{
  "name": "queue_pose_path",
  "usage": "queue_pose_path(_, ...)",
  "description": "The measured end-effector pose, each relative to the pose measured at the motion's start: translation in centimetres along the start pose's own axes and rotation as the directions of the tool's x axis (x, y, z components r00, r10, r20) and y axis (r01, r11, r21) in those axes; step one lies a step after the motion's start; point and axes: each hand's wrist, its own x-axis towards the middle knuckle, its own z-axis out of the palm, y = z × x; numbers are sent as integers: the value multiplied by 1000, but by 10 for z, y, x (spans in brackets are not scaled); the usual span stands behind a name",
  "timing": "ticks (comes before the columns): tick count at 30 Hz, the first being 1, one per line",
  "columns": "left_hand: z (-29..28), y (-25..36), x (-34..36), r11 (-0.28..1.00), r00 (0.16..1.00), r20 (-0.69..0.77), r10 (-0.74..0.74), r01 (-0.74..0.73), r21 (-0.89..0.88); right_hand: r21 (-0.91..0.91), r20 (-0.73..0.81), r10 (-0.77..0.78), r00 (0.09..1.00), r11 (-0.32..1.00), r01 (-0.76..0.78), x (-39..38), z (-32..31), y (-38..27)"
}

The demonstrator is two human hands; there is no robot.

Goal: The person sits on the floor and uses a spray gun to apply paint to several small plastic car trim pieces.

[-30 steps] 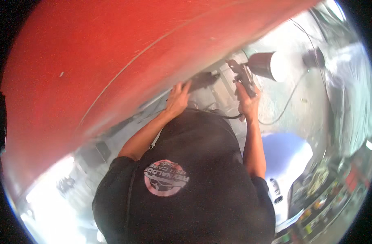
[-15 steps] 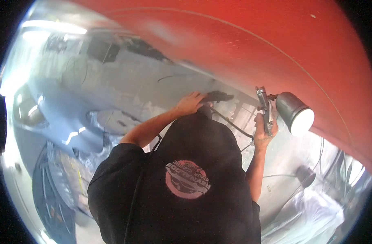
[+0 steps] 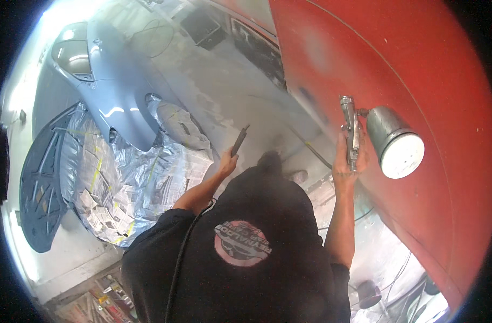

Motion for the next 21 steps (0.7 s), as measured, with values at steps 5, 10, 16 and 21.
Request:
queue_pose_path(5,-18,-28,11,993,995,-18,-101,100,-55,135,24,62,998,989,-64,26,67,-39)
queue_pose_path(10,-45,-26,47,969,991,58,-124,133,-207,190,-9,57,998,980,-54,48,154,-42)
queue_pose_path(16,-102,-119,158,966,976,-210,-62,5,-259,96,12,-29,1000,995,28,94,274,-76)
queue_pose_path(21,-178,-109,245,890,977,-122,-174,103,-444,-156,-26,-329,944,934,321,146,347,-73)
